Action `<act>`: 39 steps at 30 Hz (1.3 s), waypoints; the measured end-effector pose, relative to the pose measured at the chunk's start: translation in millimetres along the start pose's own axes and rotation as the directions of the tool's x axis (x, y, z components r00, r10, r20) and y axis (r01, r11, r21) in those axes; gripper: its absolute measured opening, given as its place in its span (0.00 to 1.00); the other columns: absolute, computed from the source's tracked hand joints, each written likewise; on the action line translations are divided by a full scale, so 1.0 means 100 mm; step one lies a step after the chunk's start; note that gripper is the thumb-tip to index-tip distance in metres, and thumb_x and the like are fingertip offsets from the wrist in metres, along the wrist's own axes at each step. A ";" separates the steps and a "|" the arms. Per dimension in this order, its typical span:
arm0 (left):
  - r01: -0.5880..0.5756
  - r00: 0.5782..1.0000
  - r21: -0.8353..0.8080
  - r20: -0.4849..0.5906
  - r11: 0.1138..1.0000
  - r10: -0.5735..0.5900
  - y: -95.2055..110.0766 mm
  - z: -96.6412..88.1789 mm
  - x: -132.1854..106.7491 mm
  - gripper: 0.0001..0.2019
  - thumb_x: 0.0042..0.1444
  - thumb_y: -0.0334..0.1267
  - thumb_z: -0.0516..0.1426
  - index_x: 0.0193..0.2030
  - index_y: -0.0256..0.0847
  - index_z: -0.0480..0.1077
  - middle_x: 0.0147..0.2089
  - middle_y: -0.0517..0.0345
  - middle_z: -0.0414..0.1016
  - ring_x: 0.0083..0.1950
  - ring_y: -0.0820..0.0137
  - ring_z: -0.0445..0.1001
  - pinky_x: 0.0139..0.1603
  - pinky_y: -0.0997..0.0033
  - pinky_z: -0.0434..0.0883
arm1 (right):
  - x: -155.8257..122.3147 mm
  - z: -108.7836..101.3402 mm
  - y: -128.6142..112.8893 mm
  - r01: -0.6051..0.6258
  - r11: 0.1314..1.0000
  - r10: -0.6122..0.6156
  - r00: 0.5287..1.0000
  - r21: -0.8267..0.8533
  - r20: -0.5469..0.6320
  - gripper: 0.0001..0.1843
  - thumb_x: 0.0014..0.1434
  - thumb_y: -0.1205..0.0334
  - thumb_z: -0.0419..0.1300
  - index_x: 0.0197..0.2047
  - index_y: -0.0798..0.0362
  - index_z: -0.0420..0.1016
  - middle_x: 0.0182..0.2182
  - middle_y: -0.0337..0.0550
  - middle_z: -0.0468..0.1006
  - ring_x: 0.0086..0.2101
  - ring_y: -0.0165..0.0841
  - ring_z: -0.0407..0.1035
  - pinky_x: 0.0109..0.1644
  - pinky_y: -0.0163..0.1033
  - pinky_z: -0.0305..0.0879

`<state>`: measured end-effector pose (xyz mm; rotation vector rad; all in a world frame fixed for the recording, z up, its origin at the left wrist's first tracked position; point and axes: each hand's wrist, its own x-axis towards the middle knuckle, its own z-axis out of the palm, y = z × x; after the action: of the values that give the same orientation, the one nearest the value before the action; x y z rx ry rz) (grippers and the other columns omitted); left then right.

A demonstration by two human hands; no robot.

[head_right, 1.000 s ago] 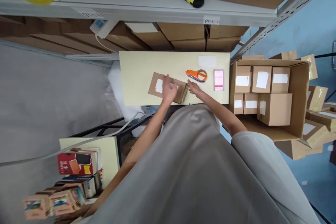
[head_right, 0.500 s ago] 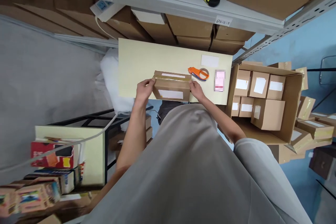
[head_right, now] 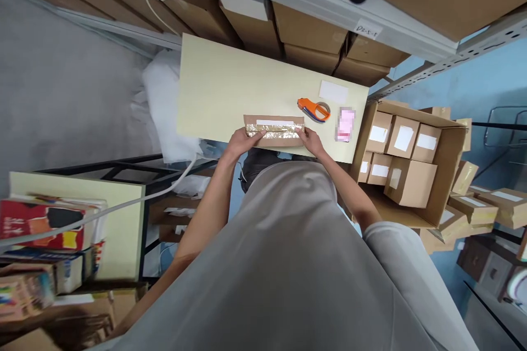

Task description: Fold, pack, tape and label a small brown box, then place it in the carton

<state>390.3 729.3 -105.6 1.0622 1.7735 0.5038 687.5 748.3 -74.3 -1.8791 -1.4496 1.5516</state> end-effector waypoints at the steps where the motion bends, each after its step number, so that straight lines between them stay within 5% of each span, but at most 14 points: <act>1: 0.020 1.000 -0.033 0.024 0.999 -0.019 0.00 0.01 -0.01 0.26 0.57 0.59 0.73 0.51 0.39 0.85 0.54 0.40 0.90 0.62 0.45 0.85 0.63 0.54 0.80 | 0.01 -0.02 -0.01 -0.015 1.000 0.015 1.000 -0.005 0.011 0.40 0.68 0.18 0.60 0.41 0.51 0.80 0.36 0.47 0.84 0.48 0.48 0.80 0.53 0.43 0.77; 6: 0.058 0.997 -0.257 0.073 0.965 -0.041 -0.02 -0.03 -0.04 0.24 0.58 0.49 0.68 0.58 0.38 0.82 0.57 0.45 0.89 0.62 0.50 0.85 0.68 0.53 0.80 | 0.02 -0.05 0.01 -0.061 0.996 0.057 0.996 0.060 0.073 0.44 0.59 0.12 0.64 0.33 0.51 0.76 0.32 0.47 0.82 0.43 0.45 0.78 0.47 0.42 0.77; 11: -0.125 0.987 -0.168 -0.124 0.978 0.105 -0.08 -0.26 0.05 0.36 0.49 0.34 0.66 0.69 0.40 0.78 0.68 0.45 0.83 0.68 0.52 0.80 0.72 0.53 0.79 | 0.04 0.06 0.00 0.147 0.951 -0.189 0.973 0.270 0.135 0.50 0.53 0.20 0.74 0.61 0.54 0.83 0.57 0.55 0.88 0.59 0.52 0.81 0.69 0.54 0.78; 16: -0.145 0.952 0.045 -0.265 0.988 0.152 -0.21 -0.33 0.23 0.32 0.47 0.30 0.63 0.62 0.38 0.82 0.61 0.41 0.83 0.71 0.46 0.77 0.76 0.50 0.77 | 0.24 0.21 -0.02 0.250 0.964 -0.256 0.964 0.086 0.066 0.50 0.61 0.36 0.74 0.79 0.50 0.73 0.70 0.52 0.83 0.67 0.54 0.78 0.78 0.60 0.70; 19: -0.074 0.977 -0.029 -0.204 0.997 0.067 -0.33 -0.24 0.30 0.36 0.46 0.29 0.60 0.66 0.36 0.81 0.62 0.40 0.85 0.68 0.47 0.81 0.76 0.47 0.77 | 0.38 0.28 0.01 0.208 0.977 -0.203 0.975 -0.048 0.087 0.49 0.63 0.49 0.73 0.83 0.50 0.68 0.73 0.52 0.81 0.67 0.53 0.78 0.77 0.59 0.73; 24: 0.033 0.981 -0.172 -0.185 0.985 -0.065 -0.54 -0.02 0.32 0.51 0.45 0.32 0.60 0.81 0.34 0.66 0.77 0.33 0.76 0.74 0.48 0.80 0.78 0.45 0.76 | 0.48 0.36 0.14 0.114 0.987 -0.100 0.987 -0.111 0.127 0.59 0.60 0.60 0.73 0.89 0.54 0.55 0.79 0.59 0.74 0.68 0.52 0.78 0.76 0.57 0.75; 27: 0.086 0.965 -0.194 -0.229 0.977 -0.130 -0.61 0.09 0.29 0.53 0.45 0.32 0.62 0.84 0.35 0.63 0.78 0.29 0.74 0.79 0.43 0.75 0.77 0.41 0.77 | 0.46 0.36 0.20 0.041 0.994 -0.029 0.994 -0.105 0.105 0.60 0.59 0.57 0.75 0.88 0.56 0.56 0.82 0.63 0.66 0.72 0.54 0.75 0.75 0.58 0.75; 32: 0.051 0.958 -0.203 -0.266 0.978 -0.105 -0.56 0.12 0.15 0.38 0.50 0.34 0.63 0.71 0.41 0.76 0.66 0.39 0.84 0.74 0.45 0.80 0.73 0.40 0.80 | 0.35 0.30 0.12 0.133 0.989 -0.124 0.984 -0.070 0.128 0.40 0.71 0.43 0.65 0.80 0.50 0.74 0.73 0.54 0.81 0.70 0.52 0.75 0.75 0.59 0.75; 36: -0.130 0.929 -0.259 -0.370 0.957 0.026 -0.38 -0.04 0.09 0.29 0.61 0.39 0.63 0.70 0.41 0.78 0.72 0.41 0.81 0.77 0.50 0.78 0.77 0.49 0.77 | 0.23 0.15 -0.12 0.243 0.967 -0.244 0.970 -0.083 -0.009 0.38 0.77 0.31 0.53 0.72 0.50 0.81 0.64 0.55 0.86 0.62 0.50 0.79 0.67 0.51 0.79; 39: -0.219 0.908 -0.287 -0.410 0.933 0.086 -0.24 -0.16 0.12 0.27 0.66 0.45 0.63 0.70 0.40 0.79 0.71 0.41 0.82 0.75 0.53 0.79 0.79 0.55 0.75 | 0.19 0.04 -0.28 0.236 0.954 -0.252 0.965 -0.187 -0.066 0.41 0.79 0.26 0.46 0.55 0.51 0.87 0.47 0.53 0.88 0.50 0.49 0.81 0.61 0.49 0.79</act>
<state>364.1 728.1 -122.5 0.9103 1.8645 1.1389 668.2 774.8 -65.2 -1.7552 -1.7539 1.2452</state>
